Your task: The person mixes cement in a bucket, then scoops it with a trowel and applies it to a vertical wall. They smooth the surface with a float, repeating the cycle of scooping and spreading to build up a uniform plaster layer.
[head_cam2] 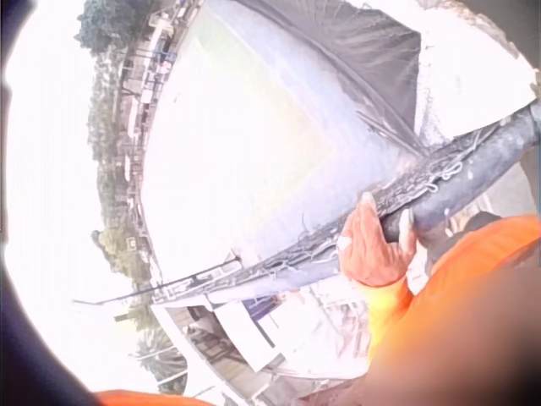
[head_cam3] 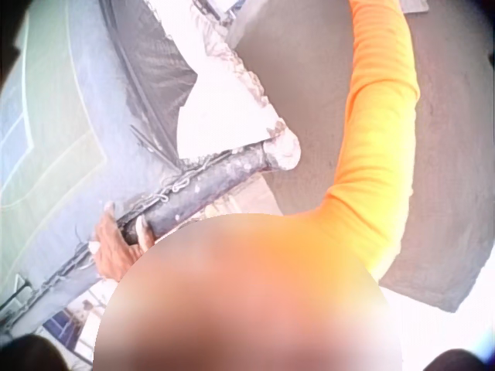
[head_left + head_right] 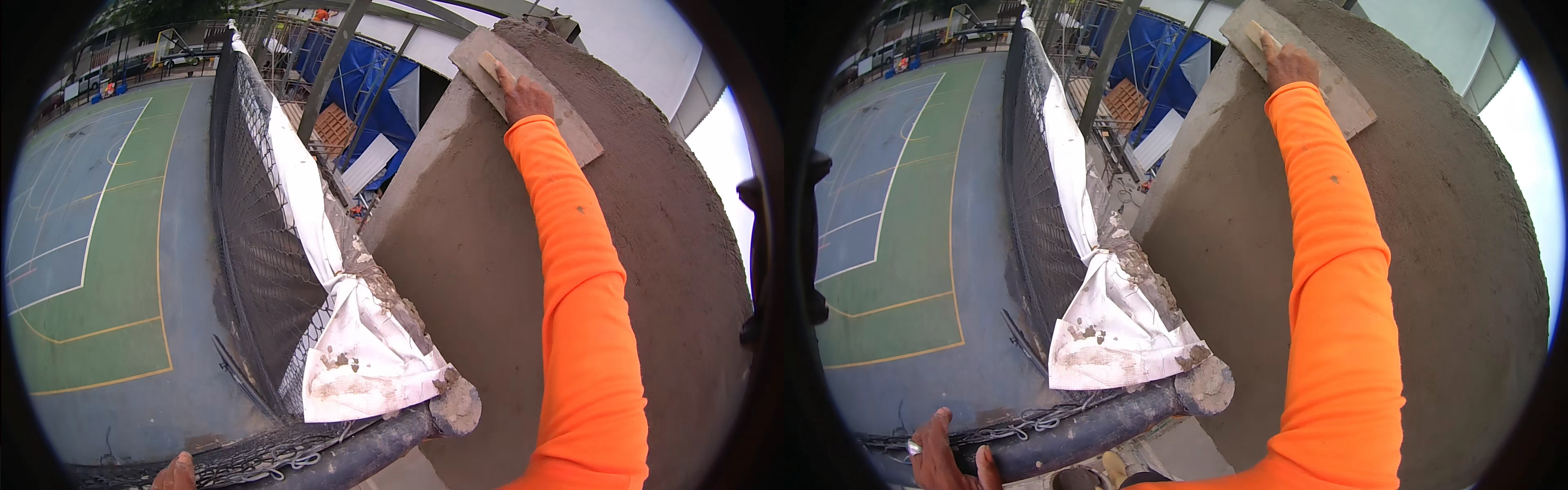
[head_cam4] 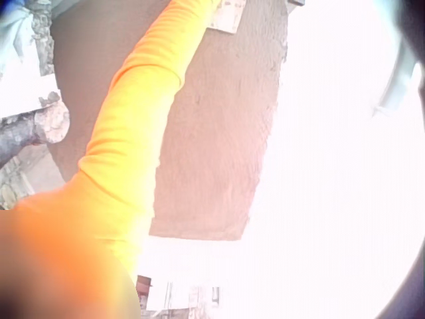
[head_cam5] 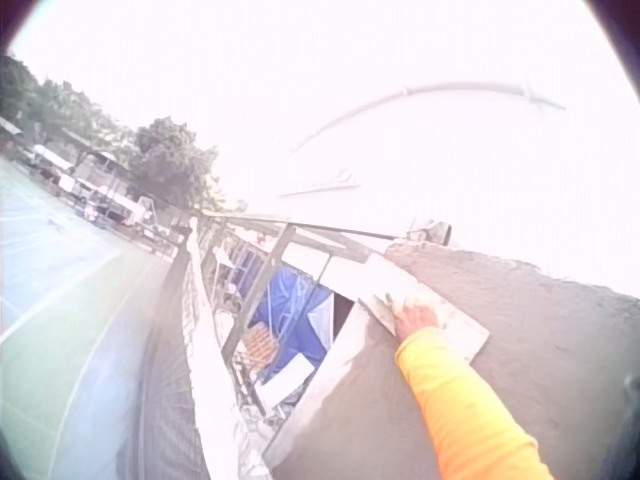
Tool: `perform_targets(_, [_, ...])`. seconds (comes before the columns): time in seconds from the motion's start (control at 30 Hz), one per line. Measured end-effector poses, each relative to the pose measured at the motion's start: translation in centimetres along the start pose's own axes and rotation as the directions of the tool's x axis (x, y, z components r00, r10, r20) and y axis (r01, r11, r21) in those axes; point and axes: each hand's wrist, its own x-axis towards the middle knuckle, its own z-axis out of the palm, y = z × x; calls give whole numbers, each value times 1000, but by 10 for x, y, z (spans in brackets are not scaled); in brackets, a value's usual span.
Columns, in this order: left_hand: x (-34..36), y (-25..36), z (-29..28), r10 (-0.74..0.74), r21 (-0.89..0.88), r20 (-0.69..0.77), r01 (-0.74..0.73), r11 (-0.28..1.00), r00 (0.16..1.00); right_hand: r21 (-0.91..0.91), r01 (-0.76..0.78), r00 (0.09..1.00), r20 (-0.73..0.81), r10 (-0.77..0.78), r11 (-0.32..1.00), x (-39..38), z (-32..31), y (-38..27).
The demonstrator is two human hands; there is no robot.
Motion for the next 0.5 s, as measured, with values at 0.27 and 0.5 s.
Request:
perform_targets(0.27, [3,6,-4,-3,25,1,3,1000,1000,-76,195,970,160,-181,978,-160,-30,34])
perform_targets(0.5, [-4,9,-1,-51,102,-22,52,993,998,-25,-42,999,-32,41,999,-31,-9,24])
